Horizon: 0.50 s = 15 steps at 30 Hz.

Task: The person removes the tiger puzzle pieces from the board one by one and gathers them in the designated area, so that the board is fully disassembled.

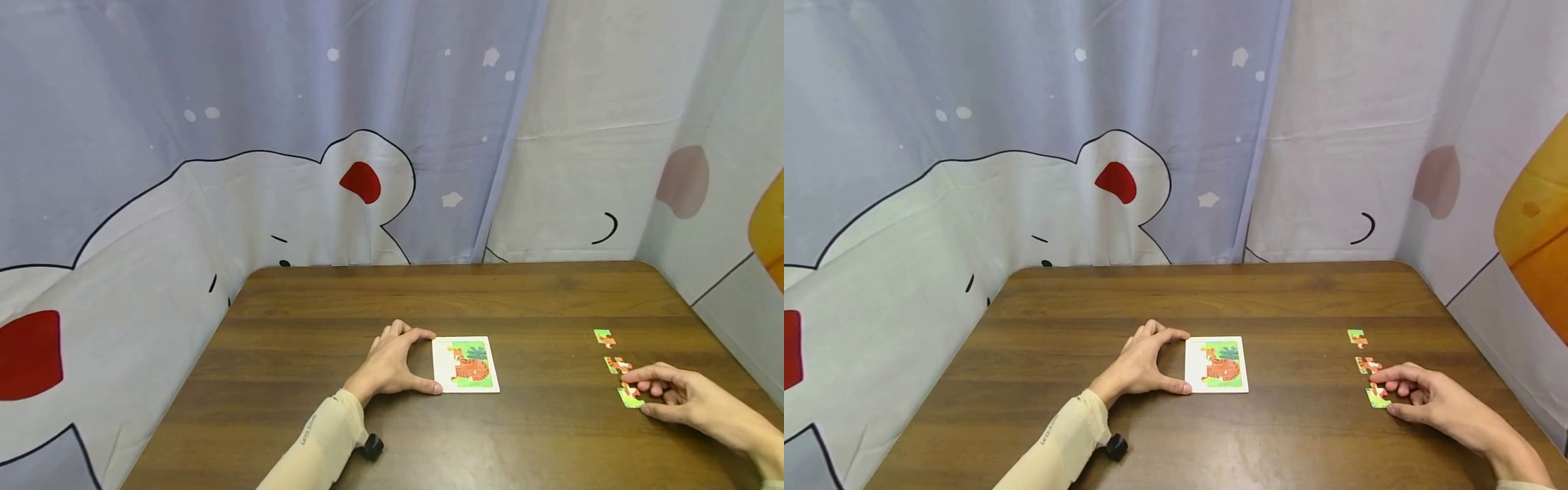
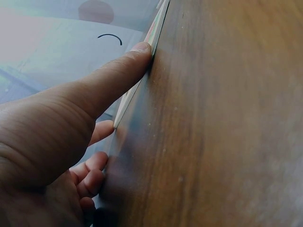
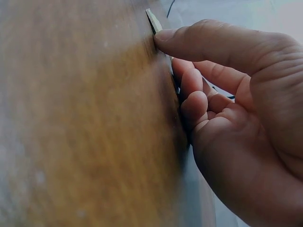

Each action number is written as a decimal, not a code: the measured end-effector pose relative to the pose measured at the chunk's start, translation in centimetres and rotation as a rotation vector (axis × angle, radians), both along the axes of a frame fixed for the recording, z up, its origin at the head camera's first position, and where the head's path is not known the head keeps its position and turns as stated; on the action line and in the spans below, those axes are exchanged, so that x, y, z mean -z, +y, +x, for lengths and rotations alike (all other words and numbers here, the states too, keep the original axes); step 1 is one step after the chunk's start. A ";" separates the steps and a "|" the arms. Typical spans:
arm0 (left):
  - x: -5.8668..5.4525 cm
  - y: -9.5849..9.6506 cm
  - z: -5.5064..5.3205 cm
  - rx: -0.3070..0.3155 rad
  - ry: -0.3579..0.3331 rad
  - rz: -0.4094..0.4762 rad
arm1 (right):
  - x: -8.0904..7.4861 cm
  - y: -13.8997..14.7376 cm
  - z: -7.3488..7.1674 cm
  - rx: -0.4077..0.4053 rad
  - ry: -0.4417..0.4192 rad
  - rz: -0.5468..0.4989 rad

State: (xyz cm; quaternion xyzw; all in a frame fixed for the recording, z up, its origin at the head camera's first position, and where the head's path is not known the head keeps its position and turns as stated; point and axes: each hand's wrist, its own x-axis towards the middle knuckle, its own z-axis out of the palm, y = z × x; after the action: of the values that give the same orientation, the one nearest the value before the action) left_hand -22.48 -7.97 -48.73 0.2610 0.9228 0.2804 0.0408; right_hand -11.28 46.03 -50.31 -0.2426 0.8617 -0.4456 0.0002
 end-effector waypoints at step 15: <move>-0.1 -0.1 0.0 -0.007 0.002 0.004 | -0.2 -0.1 0.0 0.013 -0.074 -0.043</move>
State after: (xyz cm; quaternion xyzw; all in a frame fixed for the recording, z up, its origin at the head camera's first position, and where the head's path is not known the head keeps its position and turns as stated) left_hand -22.44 -8.02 -48.63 0.2580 0.9231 0.2824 0.0385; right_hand -11.24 45.96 -50.13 -0.2203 0.8529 -0.4727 0.0239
